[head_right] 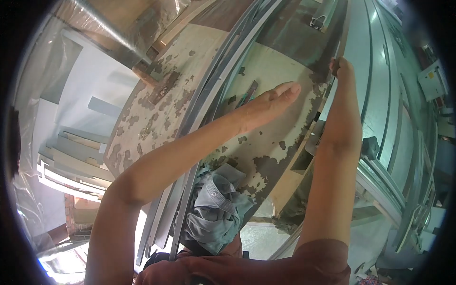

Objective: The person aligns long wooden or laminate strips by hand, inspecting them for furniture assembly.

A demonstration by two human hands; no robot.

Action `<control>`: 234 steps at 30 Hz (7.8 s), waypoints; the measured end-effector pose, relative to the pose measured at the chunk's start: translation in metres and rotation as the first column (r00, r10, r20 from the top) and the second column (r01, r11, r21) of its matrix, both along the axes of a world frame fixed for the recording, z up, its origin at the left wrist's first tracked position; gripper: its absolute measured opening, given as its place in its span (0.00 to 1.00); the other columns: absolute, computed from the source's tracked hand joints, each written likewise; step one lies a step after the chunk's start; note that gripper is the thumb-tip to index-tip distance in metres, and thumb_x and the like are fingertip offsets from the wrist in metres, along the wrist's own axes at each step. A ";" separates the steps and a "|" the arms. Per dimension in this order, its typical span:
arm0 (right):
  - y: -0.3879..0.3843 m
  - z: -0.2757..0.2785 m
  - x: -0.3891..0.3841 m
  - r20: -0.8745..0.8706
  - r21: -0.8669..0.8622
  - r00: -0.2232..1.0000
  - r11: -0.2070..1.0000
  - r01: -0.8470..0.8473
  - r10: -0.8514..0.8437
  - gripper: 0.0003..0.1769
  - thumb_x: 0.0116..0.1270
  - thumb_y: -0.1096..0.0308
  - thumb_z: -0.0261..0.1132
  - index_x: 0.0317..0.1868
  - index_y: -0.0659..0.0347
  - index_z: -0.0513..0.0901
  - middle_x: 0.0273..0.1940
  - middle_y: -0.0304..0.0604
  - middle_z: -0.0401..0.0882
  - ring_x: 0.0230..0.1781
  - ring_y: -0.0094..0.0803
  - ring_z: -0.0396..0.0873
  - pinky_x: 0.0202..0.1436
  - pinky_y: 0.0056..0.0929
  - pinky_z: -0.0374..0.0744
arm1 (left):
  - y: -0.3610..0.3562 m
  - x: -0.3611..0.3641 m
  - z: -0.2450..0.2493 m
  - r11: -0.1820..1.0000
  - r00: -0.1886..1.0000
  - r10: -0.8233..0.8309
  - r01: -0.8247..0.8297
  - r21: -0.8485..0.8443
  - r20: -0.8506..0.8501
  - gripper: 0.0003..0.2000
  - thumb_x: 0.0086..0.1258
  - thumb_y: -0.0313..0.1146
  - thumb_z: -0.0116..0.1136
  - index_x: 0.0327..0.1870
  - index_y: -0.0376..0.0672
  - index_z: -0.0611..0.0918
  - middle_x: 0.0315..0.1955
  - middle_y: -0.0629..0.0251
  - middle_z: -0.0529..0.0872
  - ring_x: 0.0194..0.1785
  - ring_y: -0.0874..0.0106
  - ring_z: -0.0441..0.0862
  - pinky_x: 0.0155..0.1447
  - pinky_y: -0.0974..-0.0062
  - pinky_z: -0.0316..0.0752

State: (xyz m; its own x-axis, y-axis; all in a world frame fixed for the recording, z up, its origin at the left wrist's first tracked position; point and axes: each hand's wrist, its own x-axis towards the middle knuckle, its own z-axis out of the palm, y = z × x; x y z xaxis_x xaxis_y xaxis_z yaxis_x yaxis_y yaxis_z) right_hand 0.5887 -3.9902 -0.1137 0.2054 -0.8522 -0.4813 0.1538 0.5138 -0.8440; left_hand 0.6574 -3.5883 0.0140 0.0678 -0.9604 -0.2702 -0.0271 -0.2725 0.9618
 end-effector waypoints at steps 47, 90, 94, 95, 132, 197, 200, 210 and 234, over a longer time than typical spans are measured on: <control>0.791 0.134 -0.177 0.584 0.084 0.579 0.667 -0.741 0.570 0.34 0.60 0.40 0.54 0.57 0.56 0.65 0.52 0.50 0.69 0.56 0.35 0.67 0.59 0.38 0.66 | 0.725 -0.189 0.105 0.625 0.943 0.324 -0.273 0.731 0.075 0.18 0.55 0.26 0.61 0.47 0.34 0.73 0.16 0.65 0.76 0.14 0.77 0.72 0.19 0.78 0.71; 0.555 0.110 -0.054 0.076 -0.260 0.657 0.651 -0.713 0.750 0.36 0.66 0.51 0.54 0.66 0.62 0.53 0.64 0.55 0.56 0.58 0.42 0.66 0.59 0.42 0.67 | 0.479 -0.106 0.020 0.770 0.748 0.431 -0.597 0.227 0.505 0.20 0.63 0.38 0.54 0.51 0.36 0.66 0.29 0.40 0.79 0.36 0.43 0.77 0.38 0.55 0.72; 0.567 0.084 -0.084 0.065 -0.239 0.638 0.632 -0.737 0.768 0.33 0.67 0.51 0.53 0.65 0.61 0.57 0.60 0.52 0.63 0.55 0.39 0.68 0.56 0.39 0.69 | 0.434 -0.072 0.010 0.802 0.680 0.389 -0.582 0.136 0.622 0.22 0.63 0.41 0.53 0.51 0.36 0.66 0.29 0.39 0.79 0.38 0.43 0.77 0.43 0.54 0.71; 0.571 0.077 -0.090 0.068 -0.201 0.635 0.634 -0.747 0.769 0.32 0.66 0.51 0.53 0.64 0.61 0.59 0.57 0.51 0.66 0.54 0.38 0.70 0.56 0.37 0.69 | 0.422 -0.062 0.002 0.818 0.674 0.365 -0.562 0.126 0.642 0.22 0.63 0.42 0.52 0.52 0.36 0.65 0.31 0.40 0.80 0.40 0.44 0.77 0.45 0.54 0.70; 0.631 0.069 -0.107 -0.401 -0.411 0.558 0.402 -0.818 0.726 0.29 0.65 0.59 0.57 0.61 0.65 0.60 0.44 0.52 0.74 0.36 0.32 0.78 0.37 0.28 0.75 | 0.498 -0.113 -0.018 0.663 0.628 0.379 -0.697 0.273 0.680 0.38 0.54 0.42 0.64 0.64 0.39 0.59 0.52 0.47 0.70 0.56 0.55 0.69 0.58 0.66 0.66; 0.720 0.071 -0.074 0.589 0.241 0.450 0.385 -0.891 0.671 0.13 0.67 0.61 0.54 0.43 0.62 0.71 0.38 0.43 0.78 0.45 0.38 0.78 0.52 0.42 0.75 | 0.773 -0.276 -0.064 0.396 0.185 0.316 -0.917 0.048 0.931 0.13 0.47 0.31 0.66 0.19 0.39 0.70 0.15 0.56 0.73 0.20 0.53 0.72 0.25 0.60 0.65; 0.765 0.066 -0.110 0.588 0.266 0.381 0.274 -0.924 0.713 0.14 0.68 0.60 0.52 0.47 0.60 0.72 0.48 0.44 0.76 0.52 0.37 0.74 0.58 0.43 0.71 | 0.817 -0.293 -0.070 0.370 0.170 0.291 -0.927 0.053 0.941 0.14 0.47 0.35 0.66 0.20 0.40 0.70 0.15 0.58 0.72 0.20 0.55 0.71 0.25 0.60 0.64; 0.793 0.075 -0.153 0.570 0.341 0.384 0.216 -0.915 0.727 0.13 0.70 0.60 0.50 0.50 0.57 0.70 0.57 0.46 0.68 0.61 0.38 0.65 0.65 0.45 0.61 | 0.877 -0.322 -0.088 0.438 0.101 0.251 -0.899 -0.019 0.963 0.18 0.47 0.46 0.64 0.22 0.43 0.70 0.14 0.64 0.70 0.21 0.60 0.71 0.24 0.63 0.64; 0.602 0.077 -0.050 0.506 0.049 0.513 0.570 -0.820 0.694 0.08 0.69 0.62 0.50 0.41 0.57 0.70 0.47 0.46 0.77 0.51 0.42 0.75 0.58 0.45 0.70 | 0.659 -0.128 -0.002 0.675 0.050 0.178 -0.733 -0.084 0.983 0.22 0.56 0.51 0.60 0.19 0.41 0.70 0.14 0.57 0.75 0.19 0.57 0.75 0.24 0.65 0.68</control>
